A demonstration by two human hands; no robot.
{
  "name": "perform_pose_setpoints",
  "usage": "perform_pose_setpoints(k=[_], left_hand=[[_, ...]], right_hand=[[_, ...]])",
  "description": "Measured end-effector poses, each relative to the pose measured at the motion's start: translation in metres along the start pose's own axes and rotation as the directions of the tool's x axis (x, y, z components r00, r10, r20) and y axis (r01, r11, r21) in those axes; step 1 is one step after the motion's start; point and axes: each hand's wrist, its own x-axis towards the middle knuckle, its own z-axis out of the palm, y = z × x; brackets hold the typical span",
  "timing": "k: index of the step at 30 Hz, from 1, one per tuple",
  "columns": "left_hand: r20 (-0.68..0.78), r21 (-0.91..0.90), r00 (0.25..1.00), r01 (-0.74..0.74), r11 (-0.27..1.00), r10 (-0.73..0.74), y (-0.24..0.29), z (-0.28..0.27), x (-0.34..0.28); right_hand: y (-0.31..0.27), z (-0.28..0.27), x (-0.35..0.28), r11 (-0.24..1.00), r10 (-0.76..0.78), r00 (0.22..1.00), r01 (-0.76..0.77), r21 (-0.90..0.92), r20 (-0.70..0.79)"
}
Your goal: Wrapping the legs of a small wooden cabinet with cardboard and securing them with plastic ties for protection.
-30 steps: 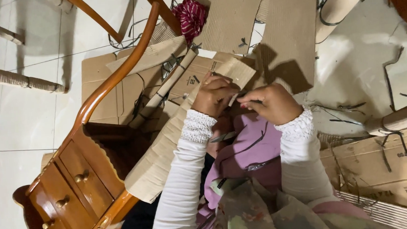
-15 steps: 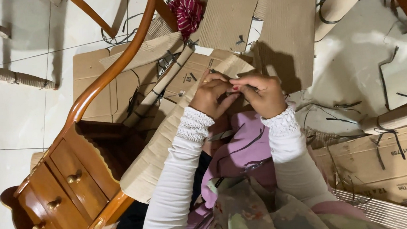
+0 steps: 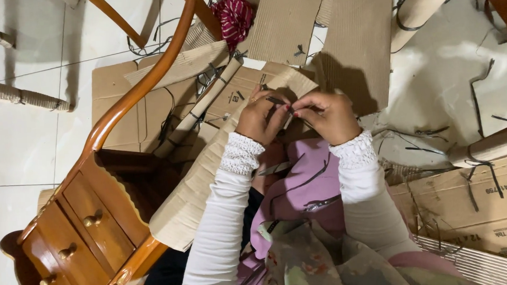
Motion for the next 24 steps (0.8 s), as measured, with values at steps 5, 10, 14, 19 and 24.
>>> perform_pose_setpoints(k=[5, 10, 14, 19, 24], left_hand=[[0.005, -0.013, 0.999, 0.035, 0.999, -0.035, 0.0, -0.003, 0.003], [0.008, -0.021, 0.998, 0.058, 0.998, -0.058, 0.007, -0.007, 0.005], [-0.013, -0.105, 0.999, 0.046, 0.993, -0.048, 0.013, -0.009, 0.006], [-0.03, -0.135, 0.999, 0.016, 0.991, -0.021, 0.022, -0.012, 0.01], [-0.077, -0.276, 0.997, -0.002, 0.961, -0.02, 0.024, -0.013, 0.013]], right_hand=[[0.007, 0.003, -0.001, 0.954, 0.2, 0.977, -0.211, 0.211, 0.073], [0.018, 0.011, -0.002, 0.877, 0.261, 0.959, -0.285, 0.388, 0.115], [0.027, 0.03, -0.005, 0.8, 0.257, 0.966, -0.216, 0.56, 0.006], [0.017, 0.048, 0.002, 0.921, 0.152, 0.967, -0.062, 0.385, -0.207], [0.006, 0.046, 0.008, 0.964, -0.266, 0.912, 0.245, -0.103, -0.312]])
